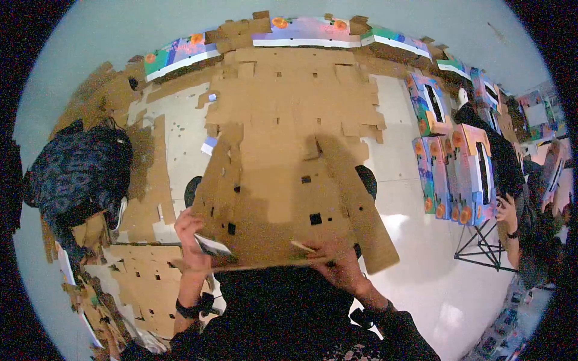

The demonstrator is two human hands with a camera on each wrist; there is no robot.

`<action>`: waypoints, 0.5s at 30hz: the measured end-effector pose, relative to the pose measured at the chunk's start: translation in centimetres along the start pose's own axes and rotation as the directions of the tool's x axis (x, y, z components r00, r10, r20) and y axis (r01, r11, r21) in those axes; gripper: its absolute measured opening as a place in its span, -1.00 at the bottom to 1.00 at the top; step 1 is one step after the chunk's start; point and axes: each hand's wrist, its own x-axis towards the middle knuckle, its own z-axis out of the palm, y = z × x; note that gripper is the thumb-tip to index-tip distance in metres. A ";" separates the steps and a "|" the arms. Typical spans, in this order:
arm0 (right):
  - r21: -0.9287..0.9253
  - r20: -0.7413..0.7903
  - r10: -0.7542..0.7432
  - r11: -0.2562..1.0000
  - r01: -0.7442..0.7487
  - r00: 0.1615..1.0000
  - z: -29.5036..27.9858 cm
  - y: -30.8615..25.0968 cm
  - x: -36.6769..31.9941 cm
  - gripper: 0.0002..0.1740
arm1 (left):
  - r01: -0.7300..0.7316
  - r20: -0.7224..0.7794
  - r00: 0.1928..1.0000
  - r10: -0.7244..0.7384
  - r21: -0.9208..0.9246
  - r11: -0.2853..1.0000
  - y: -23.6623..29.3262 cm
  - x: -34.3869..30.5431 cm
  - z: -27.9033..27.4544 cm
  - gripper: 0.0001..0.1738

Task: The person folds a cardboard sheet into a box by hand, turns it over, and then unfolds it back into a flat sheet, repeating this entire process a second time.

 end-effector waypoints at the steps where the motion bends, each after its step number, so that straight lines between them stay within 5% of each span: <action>1: -0.056 -0.026 -0.095 0.994 0.094 0.995 0.0 0.2 -1.0 -0.63 | 0.018 0.044 0.999 -0.018 -0.017 1.000 0.7 0.1 -0.4 0.24; 4: 0.239 -0.004 0.185 0.954 -0.179 0.983 0.9 -0.8 -3.1 -0.49 | 0.115 0.206 0.973 -0.099 -0.066 0.991 3.6 0.8 -2.4 0.25; 5: 0.354 -0.014 0.279 0.900 -0.256 0.960 1.2 -1.0 -3.7 -0.18 | 0.104 0.273 0.957 -0.096 -0.018 0.994 2.7 0.0 -2.2 0.37; 8: 0.260 -0.124 0.209 0.950 -0.171 0.970 2.3 -0.2 -5.5 -0.08 | 0.148 0.330 0.936 -0.120 -0.061 0.987 3.2 -0.5 -2.1 0.48; 12: -0.148 -0.103 0.083 0.984 -0.098 0.991 2.9 4.1 -11.7 -0.38 | 0.107 0.268 0.959 -0.092 -0.041 0.993 0.8 -3.6 0.0 0.62; 13: -0.134 -0.120 0.118 0.982 -0.133 0.986 1.8 3.8 -12.1 -0.57 | 0.136 0.246 0.962 -0.121 -0.046 0.990 0.8 -3.6 0.2 0.64; 15: 0.018 -0.279 0.417 0.903 -0.429 0.865 1.2 5.9 -13.3 -0.49 | 0.200 0.203 0.961 -0.186 -0.050 0.979 1.2 -3.7 0.4 0.68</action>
